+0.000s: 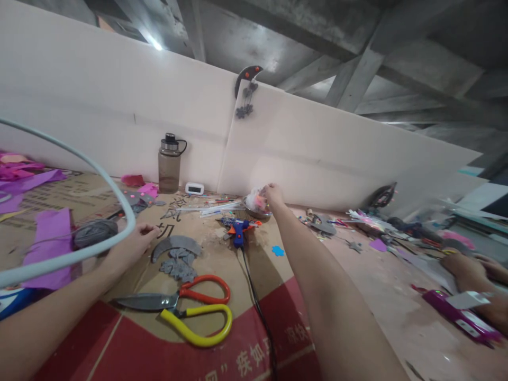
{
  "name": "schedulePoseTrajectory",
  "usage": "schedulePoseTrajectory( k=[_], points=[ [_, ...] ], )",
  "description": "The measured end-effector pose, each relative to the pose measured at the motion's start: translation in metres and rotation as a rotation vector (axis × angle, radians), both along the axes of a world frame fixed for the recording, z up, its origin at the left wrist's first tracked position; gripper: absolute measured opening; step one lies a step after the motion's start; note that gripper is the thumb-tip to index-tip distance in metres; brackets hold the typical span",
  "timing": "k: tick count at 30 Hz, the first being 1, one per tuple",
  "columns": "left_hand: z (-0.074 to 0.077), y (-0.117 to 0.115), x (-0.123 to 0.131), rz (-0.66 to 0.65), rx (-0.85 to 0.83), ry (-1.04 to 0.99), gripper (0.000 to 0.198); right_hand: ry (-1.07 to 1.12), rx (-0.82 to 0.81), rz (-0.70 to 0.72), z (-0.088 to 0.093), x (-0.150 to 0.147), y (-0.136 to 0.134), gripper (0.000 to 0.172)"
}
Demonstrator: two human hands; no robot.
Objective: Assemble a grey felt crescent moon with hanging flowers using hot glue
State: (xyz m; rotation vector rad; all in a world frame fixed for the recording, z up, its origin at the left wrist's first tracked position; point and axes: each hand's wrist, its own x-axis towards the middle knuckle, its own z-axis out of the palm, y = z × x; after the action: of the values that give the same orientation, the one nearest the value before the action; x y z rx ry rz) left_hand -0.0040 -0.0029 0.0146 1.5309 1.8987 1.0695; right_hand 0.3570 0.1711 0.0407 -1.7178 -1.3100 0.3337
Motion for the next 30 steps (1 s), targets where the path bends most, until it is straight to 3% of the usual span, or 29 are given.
schedulePoseTrajectory(
  k=[8, 10, 13, 18, 23, 30],
  points=[
    [0.009, -0.006, 0.007, -0.001, -0.007, -0.028, 0.021, 0.030, -0.128, 0.318, 0.007, -0.006, -0.013, 0.013],
    [0.011, -0.007, 0.008, 0.001, -0.017, -0.040, 0.020, -0.010, -0.121, 0.278, 0.009, 0.000, -0.013, 0.019],
    [0.008, -0.005, 0.007, 0.004, -0.022, -0.051, 0.020, -0.107, -0.086, 0.100, 0.008, 0.016, -0.012, 0.031],
    [-0.008, 0.006, -0.004, -0.046, 0.000, -0.035, 0.028, -0.275, -0.198, -0.145, -0.008, 0.027, -0.013, 0.032],
    [-0.020, 0.013, -0.013, -0.084, 0.013, 0.014, 0.035, -0.398, -0.342, -0.198, -0.019, 0.023, -0.009, 0.044],
    [-0.026, 0.016, -0.019, -0.096, -0.016, 0.068, 0.041, -0.514, -0.492, -0.120, -0.014, 0.036, 0.014, 0.027]
  ],
)
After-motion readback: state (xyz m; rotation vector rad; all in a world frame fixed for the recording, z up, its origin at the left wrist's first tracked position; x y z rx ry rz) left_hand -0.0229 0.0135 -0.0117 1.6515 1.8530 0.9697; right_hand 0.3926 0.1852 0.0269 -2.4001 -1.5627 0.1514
